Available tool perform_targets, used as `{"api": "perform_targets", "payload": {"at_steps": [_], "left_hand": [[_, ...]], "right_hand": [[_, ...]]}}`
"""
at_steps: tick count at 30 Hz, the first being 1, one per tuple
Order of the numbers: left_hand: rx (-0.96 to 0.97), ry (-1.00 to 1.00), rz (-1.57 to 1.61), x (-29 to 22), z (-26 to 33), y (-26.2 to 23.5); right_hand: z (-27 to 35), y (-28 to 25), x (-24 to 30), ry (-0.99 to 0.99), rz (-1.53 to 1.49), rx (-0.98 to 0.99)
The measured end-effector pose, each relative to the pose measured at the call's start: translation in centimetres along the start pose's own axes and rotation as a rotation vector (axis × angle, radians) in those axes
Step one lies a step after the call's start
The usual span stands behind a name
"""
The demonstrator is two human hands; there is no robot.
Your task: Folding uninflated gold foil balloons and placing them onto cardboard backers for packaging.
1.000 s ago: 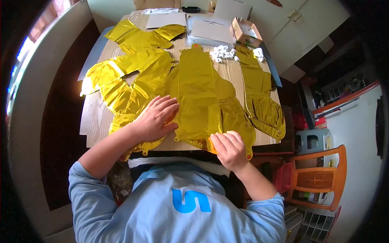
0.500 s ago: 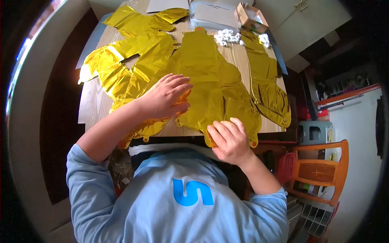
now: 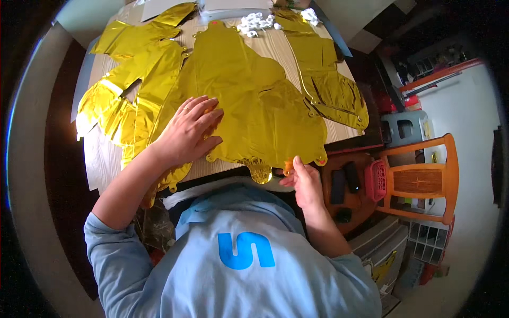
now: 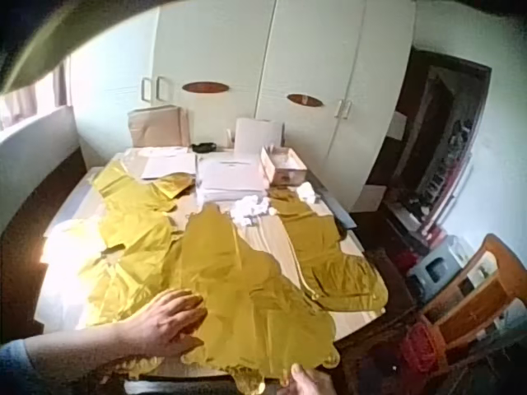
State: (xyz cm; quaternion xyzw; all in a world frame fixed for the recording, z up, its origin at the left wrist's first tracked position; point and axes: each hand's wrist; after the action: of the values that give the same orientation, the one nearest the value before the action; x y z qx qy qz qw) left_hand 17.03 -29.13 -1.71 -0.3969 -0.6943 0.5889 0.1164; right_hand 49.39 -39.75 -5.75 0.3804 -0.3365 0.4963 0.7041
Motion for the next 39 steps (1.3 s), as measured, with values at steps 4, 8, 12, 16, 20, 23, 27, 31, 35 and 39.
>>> {"api": "perform_targets", "payload": {"at_steps": [4, 8, 12, 16, 20, 23, 27, 31, 35, 39], "left_hand": [[-0.052, 0.070, 0.052, -0.1, -1.0, -0.6], [-0.102, 0.164, 0.128, 1.4, -3.2, 0.6], [-0.140, 0.286, 0.159, 1.1, -5.4, 2.6], [-0.116, 0.291, 0.157, 1.5, -5.6, 3.6], [-0.074, 0.314, 0.104, 1.2, -5.7, 3.3], [-0.078, 0.322, 0.035, 1.3, -5.6, 3.6], [-0.066, 0.324, -0.064, 1.3, -5.9, 3.8], [-0.021, 0.378, -0.166, 2.7, -6.3, 4.3], [0.043, 0.360, -0.090, 2.4, -6.3, 3.7], [0.101, 0.329, -0.206, 2.4, -6.2, 3.6]], "right_hand": [[-0.3, 1.4, 0.0, -0.110, 0.006, -0.072], [-0.1, 2.3, 0.5, -0.187, -0.007, -0.073], [0.2, 2.2, 1.2, -0.153, 0.004, -0.078], [0.2, 2.2, 1.1, -0.195, 0.046, -0.132], [0.2, 2.3, 1.7, -0.442, 0.265, -0.177], [0.1, 2.4, 2.8, -0.732, 0.751, -0.295], [1.1, 5.2, 4.5, -1.259, 1.175, -0.235], [1.1, 8.6, 3.3, -1.325, 1.206, 0.128], [0.5, 7.2, 4.8, -1.233, 1.038, 0.429], [-2.7, 3.8, 6.8, -1.234, 1.021, 0.233]]}}
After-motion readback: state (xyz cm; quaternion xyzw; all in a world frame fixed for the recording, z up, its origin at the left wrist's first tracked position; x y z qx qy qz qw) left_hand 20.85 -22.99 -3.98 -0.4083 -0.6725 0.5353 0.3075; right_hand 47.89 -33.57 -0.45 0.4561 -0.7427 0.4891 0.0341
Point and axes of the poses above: each hand's wrist, its own z-axis away from the middle knuckle, its own y-axis out of the palm, x = y × z, and after that the axes turned 1 degree about -z, right-handed
